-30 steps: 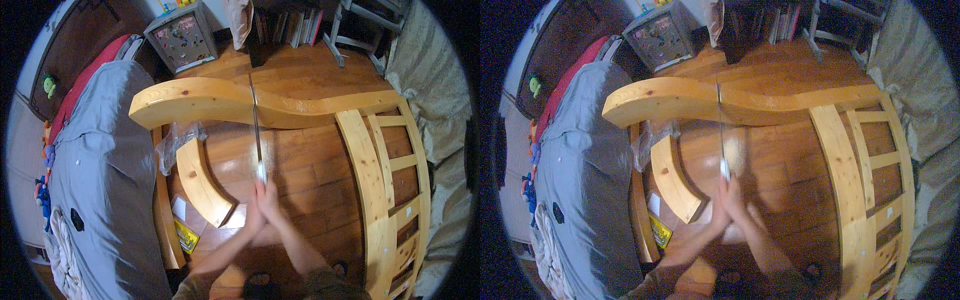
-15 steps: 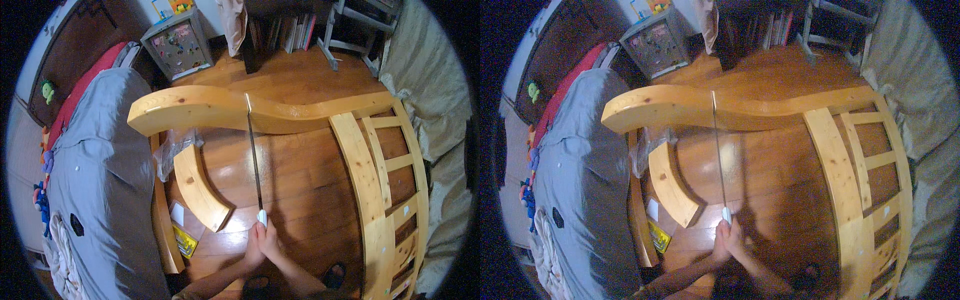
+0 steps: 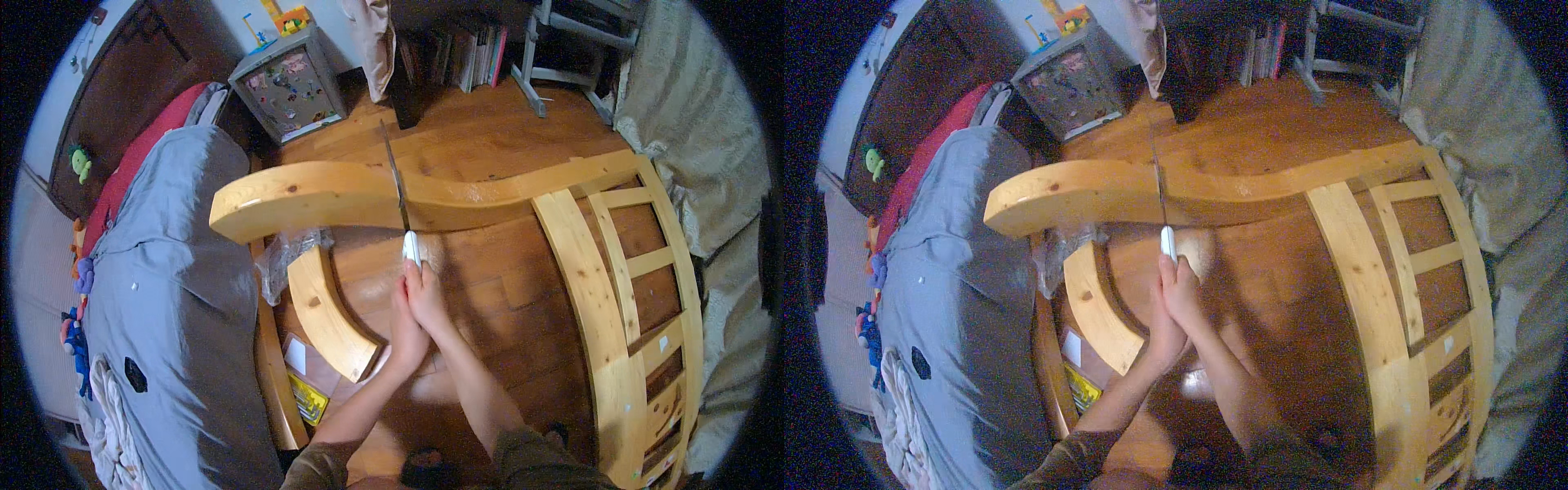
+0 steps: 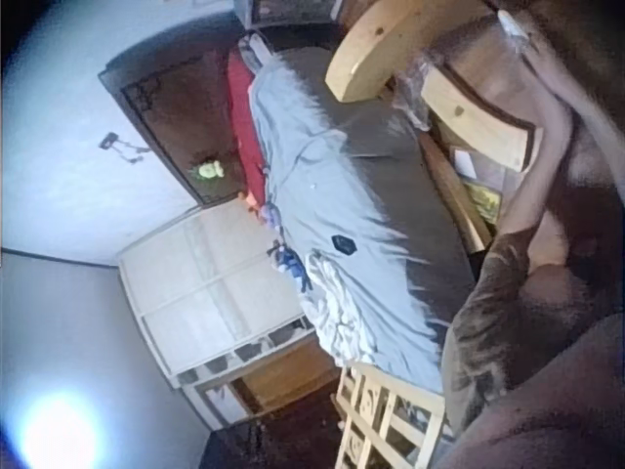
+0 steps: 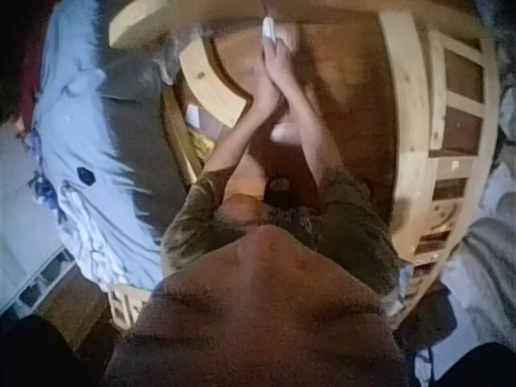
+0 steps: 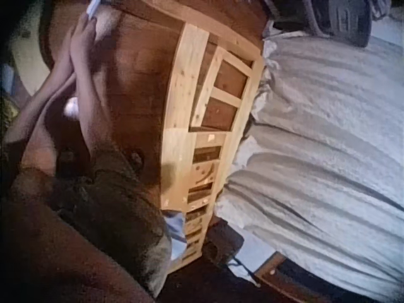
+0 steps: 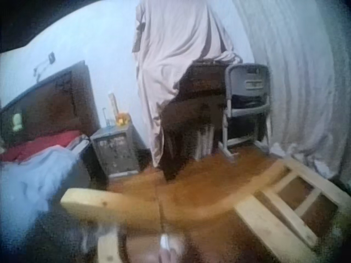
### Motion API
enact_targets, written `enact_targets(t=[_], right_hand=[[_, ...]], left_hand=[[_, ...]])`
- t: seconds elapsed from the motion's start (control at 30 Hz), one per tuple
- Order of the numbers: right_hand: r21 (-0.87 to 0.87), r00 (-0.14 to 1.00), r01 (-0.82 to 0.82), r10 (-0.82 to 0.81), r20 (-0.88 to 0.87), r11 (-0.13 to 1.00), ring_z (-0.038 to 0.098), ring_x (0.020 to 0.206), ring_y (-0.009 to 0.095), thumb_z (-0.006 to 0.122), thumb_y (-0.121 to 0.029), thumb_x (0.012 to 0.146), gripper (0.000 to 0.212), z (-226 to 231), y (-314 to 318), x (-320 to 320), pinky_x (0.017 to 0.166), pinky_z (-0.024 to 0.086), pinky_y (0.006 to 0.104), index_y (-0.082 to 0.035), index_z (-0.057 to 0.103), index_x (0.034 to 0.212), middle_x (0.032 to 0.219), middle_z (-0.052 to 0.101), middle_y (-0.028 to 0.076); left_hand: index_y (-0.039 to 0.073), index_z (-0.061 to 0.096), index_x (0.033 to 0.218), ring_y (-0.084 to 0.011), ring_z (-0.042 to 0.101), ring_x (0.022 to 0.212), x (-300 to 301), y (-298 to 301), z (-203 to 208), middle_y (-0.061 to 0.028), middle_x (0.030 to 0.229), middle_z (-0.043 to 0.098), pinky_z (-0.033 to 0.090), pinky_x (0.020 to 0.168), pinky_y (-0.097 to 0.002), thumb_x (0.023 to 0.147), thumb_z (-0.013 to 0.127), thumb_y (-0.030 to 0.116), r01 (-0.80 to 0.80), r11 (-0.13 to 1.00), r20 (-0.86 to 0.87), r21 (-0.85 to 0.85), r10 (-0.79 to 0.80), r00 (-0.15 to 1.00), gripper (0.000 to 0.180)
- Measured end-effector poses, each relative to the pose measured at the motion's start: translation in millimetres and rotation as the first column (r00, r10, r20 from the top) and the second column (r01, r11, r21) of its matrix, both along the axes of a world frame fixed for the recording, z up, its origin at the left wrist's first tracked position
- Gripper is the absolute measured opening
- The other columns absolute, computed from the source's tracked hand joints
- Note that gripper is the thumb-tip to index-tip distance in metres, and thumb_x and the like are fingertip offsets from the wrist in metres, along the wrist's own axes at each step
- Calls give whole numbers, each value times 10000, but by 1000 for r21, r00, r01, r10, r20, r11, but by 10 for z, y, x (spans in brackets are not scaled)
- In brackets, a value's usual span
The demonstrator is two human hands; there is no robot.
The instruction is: The person saws a curved wooden piece using a hand saw while seated on the floor. They hold the wood steady with one hand and move the saw back and forth with the other, generating sawdust on the floor.
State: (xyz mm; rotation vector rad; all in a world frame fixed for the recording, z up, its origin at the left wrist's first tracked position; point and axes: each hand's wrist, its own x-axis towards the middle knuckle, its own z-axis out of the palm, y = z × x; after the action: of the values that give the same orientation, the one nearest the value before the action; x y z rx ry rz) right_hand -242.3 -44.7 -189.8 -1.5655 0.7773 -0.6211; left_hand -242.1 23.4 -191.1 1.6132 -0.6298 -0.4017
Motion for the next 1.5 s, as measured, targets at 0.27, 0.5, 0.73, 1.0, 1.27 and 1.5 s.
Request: enact_targets(t=[0.27, 0.5, 0.73, 1.0, 1.27, 1.5], right_hand=[[-26, 998, -53, 54, 13, 998, 572, 678, 356, 442, -321, 923, 341, -199, -5, -109, 602, 436, 429, 12, 513, 897, 743, 581, 222], [97, 999, -36, 36, 1, 995, 582, 724, 361, 448, -293, 912, 322, -173, 629, -776, 650, 449, 430, 2, 527, 1015, 806, 593, 215], [12, 997, -62, 62, -45, 998, 586, 728, 376, 476, -282, 901, 301, -164, 560, -758, 622, 448, 437, 8, 527, 957, 790, 584, 220], [26, 1000, -27, 27, 3, 999, 522, 601, 209, 434, -256, 918, 300, -112, 703, -834, 547, 416, 356, 10, 530, 818, 638, 518, 134], [99, 998, -48, 51, -30, 994, 573, 634, 372, 473, -283, 895, 289, -7, 741, -939, 572, 442, 456, 2, 516, 909, 731, 585, 212], [-10, 1000, -27, 27, 14, 1000, 567, 662, 425, 441, -334, 919, 360, -97, 257, -385, 584, 438, 466, 15, 522, 896, 730, 578, 254]], left_hand=[[-22, 283, 1271, -314, 492, 1018, -33, 9, 123, -213, 1095, 480, 395, 875, -383, 840, 529, 112, 17, 990, 149, 140, -38, 988, 515], [7, 442, 1117, -205, 511, 871, -652, 524, 55, -121, 944, 521, 431, 762, -347, 926, 410, 183, -46, 974, -129, 221, 76, 989, 262], [-12, 363, 1216, -221, 496, 973, -598, 550, -207, -148, 1046, 498, 411, 843, -338, 896, 467, 168, 50, 980, -114, 191, -28, 993, 382], [28, 444, 1075, -142, 482, 839, -751, 560, 152, -49, 909, 494, 437, 728, -296, 919, 442, 217, -69, 985, -128, 161, 90, 988, 245], [9, 365, 1193, -210, 492, 957, -835, 690, -119, -112, 1041, 484, 420, 832, -342, 900, 461, 176, -60, 997, -366, 53, 76, 927, 350], [11, 351, 1225, -254, 501, 962, -409, 200, 381, -130, 1055, 488, 420, 840, -349, 868, 487, 135, 19, 984, -38, 175, -13, 999, 402]])
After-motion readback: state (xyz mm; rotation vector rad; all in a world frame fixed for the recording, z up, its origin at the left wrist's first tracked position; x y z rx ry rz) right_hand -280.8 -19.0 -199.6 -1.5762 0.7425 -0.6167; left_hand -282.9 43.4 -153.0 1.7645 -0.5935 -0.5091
